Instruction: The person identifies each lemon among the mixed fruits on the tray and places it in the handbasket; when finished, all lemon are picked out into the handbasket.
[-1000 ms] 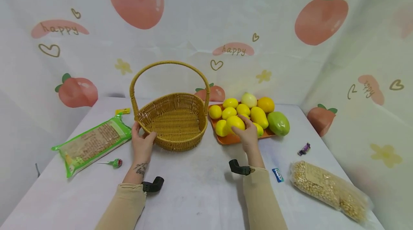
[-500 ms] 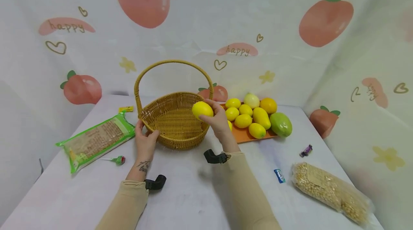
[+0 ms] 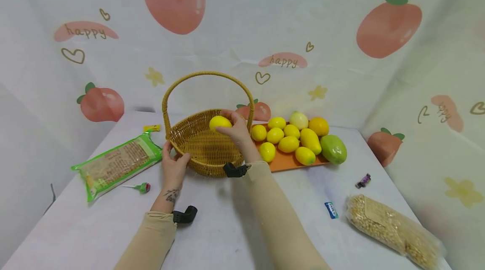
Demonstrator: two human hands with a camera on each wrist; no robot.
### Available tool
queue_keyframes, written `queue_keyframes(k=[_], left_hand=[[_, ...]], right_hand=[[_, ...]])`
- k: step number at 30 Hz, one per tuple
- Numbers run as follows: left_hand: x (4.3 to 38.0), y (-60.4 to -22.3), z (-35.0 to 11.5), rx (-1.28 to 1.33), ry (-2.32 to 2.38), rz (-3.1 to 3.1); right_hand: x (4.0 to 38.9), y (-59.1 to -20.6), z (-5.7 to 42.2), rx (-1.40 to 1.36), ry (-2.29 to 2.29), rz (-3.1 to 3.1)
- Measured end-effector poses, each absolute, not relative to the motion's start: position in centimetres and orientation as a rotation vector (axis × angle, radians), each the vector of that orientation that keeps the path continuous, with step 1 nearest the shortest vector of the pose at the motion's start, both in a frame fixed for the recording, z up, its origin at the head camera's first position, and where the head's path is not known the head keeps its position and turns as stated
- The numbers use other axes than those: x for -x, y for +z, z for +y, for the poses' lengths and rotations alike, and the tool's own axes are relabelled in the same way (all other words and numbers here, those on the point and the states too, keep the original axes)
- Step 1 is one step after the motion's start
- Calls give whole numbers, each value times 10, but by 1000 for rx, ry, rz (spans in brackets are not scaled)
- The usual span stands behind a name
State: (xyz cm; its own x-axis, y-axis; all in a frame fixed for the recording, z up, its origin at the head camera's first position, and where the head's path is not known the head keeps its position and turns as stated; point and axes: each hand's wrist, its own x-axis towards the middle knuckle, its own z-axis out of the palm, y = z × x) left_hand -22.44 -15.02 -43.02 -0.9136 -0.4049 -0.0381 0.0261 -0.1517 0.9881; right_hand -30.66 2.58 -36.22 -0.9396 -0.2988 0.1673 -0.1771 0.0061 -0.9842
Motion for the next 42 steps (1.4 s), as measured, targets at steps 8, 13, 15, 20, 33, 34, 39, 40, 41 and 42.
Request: queue_keyframes(k=[8, 13, 15, 20, 33, 34, 39, 40, 41, 42], left_hand=[[225, -429, -149, -430, -2130, -1837], [225, -430, -150, -426, -2130, -1841], [225, -430, -151, -420, -2132, -1838], [224, -429, -151, -412, -2127, -1842], [222, -430, -150, -382, -2132, -1840], [222, -430, -150, -379, -2135, -1836], [223, -431, -150, -371, -2145, -1823], [223, -431, -150, -374, -2146, -1824], [223, -431, -150, -376, -2147, -1824], [223, -431, -150, -376, -2148, -1823]], right_hand=[[284, -355, 56, 452, -2213, 2167], [268, -354, 94, 408, -2345, 2145], [264, -356, 111, 398, -2375, 2175], [261, -369, 157, 205, -2425, 2285], [263, -405, 231, -292, -2387, 2533], [263, -406, 232, -312, -2376, 2539], [269, -417, 237, -409, -2252, 2561], [270, -420, 237, -425, -2204, 2579], [270, -422, 237, -428, -2157, 2601], [271, -423, 236, -428, -2114, 2624]])
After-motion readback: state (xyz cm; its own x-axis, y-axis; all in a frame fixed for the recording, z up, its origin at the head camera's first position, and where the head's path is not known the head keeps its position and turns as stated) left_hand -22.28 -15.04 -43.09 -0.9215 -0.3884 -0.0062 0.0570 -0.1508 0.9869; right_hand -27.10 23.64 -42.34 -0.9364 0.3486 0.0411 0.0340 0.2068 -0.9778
